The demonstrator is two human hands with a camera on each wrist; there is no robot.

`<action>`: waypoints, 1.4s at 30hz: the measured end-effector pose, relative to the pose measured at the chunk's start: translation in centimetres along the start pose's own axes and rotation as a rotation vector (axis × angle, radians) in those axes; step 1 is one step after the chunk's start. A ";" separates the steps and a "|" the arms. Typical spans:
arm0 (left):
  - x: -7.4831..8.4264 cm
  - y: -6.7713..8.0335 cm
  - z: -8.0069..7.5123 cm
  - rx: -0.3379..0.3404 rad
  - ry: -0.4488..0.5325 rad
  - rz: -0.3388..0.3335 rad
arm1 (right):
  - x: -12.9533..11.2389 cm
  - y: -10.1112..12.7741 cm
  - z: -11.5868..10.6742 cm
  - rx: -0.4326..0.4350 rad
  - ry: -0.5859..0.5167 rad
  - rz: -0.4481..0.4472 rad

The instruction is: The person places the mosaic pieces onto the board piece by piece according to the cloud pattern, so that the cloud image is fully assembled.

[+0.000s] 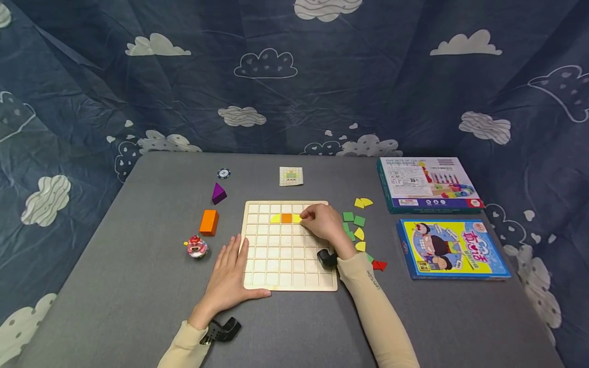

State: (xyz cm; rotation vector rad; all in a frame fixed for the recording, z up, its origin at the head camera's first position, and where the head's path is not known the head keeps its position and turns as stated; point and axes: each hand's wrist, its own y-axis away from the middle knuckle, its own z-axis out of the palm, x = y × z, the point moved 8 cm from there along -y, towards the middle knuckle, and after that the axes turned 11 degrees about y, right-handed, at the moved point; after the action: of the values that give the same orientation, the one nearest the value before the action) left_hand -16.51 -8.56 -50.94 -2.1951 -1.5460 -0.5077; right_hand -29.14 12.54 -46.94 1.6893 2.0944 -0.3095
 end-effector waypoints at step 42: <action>0.3 0.1 -0.3 0.032 0.025 0.037 | 10.3 8.3 -4.8 -0.072 0.015 0.143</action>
State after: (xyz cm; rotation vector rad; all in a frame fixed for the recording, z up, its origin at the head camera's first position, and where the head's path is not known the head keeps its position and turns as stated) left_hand -16.30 -8.51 -50.52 -2.1810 -1.4885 -0.4937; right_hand -23.71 25.47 -46.69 1.7921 1.9581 -0.1764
